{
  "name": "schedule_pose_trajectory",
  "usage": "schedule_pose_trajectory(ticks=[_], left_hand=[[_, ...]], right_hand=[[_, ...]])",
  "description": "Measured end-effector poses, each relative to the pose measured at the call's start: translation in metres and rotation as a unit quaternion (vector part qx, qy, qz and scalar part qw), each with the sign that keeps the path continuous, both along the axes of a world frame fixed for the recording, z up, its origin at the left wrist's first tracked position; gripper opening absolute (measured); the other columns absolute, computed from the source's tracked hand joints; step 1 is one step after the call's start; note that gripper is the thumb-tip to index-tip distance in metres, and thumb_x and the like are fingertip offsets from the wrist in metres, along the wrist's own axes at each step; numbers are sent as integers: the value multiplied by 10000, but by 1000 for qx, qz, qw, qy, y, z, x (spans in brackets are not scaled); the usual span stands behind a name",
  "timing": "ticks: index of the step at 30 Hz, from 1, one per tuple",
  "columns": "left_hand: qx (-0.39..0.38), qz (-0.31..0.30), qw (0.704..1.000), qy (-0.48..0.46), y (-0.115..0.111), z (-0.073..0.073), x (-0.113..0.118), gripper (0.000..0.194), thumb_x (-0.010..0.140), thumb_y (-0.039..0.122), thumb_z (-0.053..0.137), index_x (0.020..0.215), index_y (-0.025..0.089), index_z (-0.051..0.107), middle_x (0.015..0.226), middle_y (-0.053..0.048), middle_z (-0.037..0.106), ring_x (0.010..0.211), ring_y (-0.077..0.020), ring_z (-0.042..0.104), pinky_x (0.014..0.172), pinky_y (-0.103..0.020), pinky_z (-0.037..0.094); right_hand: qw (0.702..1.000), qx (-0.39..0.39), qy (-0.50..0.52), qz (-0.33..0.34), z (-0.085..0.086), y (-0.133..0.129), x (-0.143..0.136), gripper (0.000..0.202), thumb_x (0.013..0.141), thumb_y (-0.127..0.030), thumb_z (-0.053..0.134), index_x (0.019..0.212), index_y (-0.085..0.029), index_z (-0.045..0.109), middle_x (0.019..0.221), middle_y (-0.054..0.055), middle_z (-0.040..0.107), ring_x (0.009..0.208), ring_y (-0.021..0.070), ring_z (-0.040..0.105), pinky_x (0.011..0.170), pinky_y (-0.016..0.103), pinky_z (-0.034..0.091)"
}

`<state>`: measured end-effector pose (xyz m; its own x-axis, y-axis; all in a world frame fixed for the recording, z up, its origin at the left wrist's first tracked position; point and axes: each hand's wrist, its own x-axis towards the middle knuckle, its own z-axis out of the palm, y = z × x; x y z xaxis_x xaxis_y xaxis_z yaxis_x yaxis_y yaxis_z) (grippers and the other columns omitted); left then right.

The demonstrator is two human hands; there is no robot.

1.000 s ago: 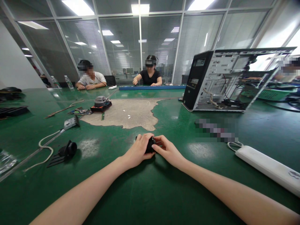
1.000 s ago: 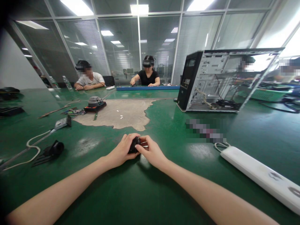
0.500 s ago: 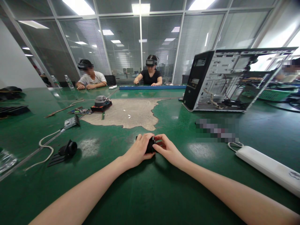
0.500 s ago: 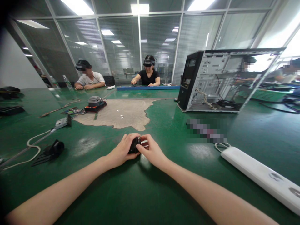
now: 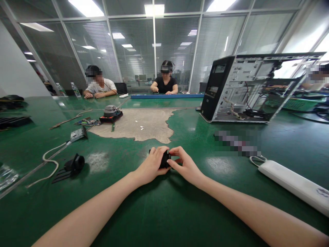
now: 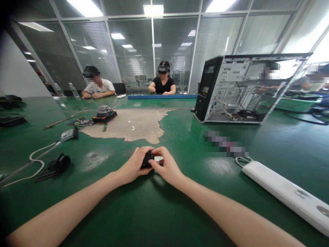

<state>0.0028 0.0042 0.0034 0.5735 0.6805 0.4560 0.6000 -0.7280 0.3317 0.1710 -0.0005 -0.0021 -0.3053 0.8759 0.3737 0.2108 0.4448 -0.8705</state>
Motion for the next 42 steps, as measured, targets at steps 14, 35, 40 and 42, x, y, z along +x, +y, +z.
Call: schedule_pose_trajectory(ticks=[14, 35, 40, 42], left_hand=[[-1, -3, 1000, 7, -1, 2, 0, 553, 736, 210, 575, 1202, 186, 278, 1168, -102, 428, 974, -234, 410, 863, -396, 370], [-3, -4, 1000, 3, 0, 1, 0, 574, 717, 182, 572, 1208, 198, 275, 1162, -92, 430, 966, -233, 409, 850, -404, 372], [-9, -2, 1000, 6, 0, 1, 0, 570, 716, 189, 576, 1204, 189, 282, 1171, -98, 425, 962, -234, 410, 855, -405, 372], [-8, -2, 1000, 10, 0, 1, 0, 579, 711, 182, 583, 1205, 180, 281, 1180, -102, 420, 971, -236, 405, 869, -405, 365]], right_hand=[[1000, 6, 0, 8, 3, -2, 1, 154, 764, -237, 530, 908, -205, 484, 957, 34, 520, 914, 160, 535, 716, 284, 492], [998, 52, -24, 10, 2, -5, 0, 191, 758, -178, 522, 942, -210, 484, 988, 49, 491, 953, 166, 508, 702, 277, 501], [1000, -22, -2, 20, -2, -1, -1, 267, 751, -174, 523, 998, -199, 425, 1014, 58, 491, 932, 158, 534, 691, 280, 512], [998, -45, -5, 31, -2, 0, -1, 267, 752, -176, 522, 1000, -193, 425, 997, 55, 504, 888, 146, 548, 702, 285, 510]])
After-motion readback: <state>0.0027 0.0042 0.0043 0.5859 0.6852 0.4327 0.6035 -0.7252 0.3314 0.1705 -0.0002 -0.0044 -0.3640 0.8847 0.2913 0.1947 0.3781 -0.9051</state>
